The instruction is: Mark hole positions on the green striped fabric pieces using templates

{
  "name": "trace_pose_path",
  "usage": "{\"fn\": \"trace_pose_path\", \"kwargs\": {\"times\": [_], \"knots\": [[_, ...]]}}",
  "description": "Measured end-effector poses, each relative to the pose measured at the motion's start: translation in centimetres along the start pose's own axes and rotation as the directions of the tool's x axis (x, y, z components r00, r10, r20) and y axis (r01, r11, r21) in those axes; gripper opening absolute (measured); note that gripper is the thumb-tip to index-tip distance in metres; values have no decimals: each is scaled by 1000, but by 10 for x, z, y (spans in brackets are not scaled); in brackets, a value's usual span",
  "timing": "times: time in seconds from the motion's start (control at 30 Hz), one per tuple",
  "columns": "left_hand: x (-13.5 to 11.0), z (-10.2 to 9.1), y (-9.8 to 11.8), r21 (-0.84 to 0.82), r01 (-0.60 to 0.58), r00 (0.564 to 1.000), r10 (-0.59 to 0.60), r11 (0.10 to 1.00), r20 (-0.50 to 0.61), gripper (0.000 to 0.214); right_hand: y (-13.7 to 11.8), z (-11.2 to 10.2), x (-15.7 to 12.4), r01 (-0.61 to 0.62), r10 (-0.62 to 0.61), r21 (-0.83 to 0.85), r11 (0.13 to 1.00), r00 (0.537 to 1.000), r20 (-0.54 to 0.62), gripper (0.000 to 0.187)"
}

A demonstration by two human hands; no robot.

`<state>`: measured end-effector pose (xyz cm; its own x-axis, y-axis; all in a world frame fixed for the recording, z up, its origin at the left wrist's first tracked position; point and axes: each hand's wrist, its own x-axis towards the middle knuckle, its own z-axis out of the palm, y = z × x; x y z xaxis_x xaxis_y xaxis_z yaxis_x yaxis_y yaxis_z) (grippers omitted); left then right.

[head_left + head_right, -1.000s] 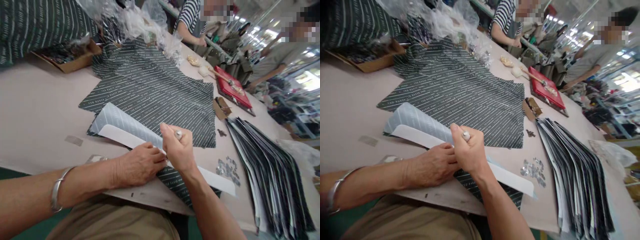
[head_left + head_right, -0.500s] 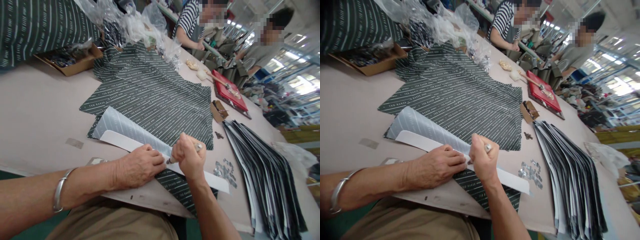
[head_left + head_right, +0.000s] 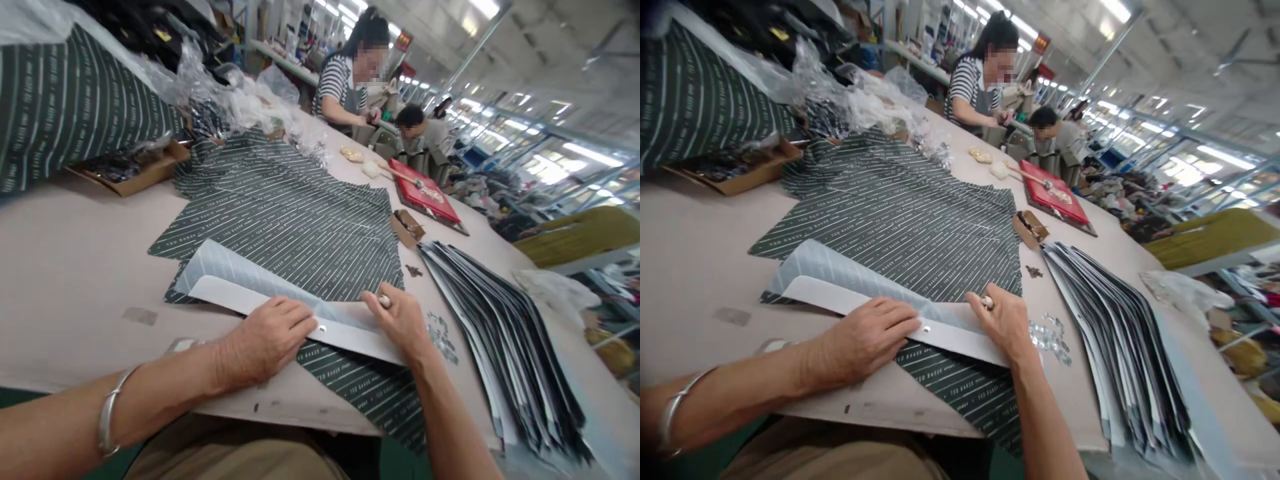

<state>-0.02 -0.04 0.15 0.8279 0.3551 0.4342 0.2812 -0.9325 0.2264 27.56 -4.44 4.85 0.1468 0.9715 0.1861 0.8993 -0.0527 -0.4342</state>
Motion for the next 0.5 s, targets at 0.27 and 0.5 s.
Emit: {"fn": "trace_pose_path", "kwargs": {"times": [0.27, 0.5], "knots": [[9, 3, -16, 172, -29, 962, 74, 985, -262, 42, 39, -6, -5, 17, -12, -68, 998, 998, 67, 23], [37, -21, -16, 252, -109, 953, 174, 962, -250, 41, -47, -15, -23, 223, -270, 176, 959, 907, 323, 48]]}}
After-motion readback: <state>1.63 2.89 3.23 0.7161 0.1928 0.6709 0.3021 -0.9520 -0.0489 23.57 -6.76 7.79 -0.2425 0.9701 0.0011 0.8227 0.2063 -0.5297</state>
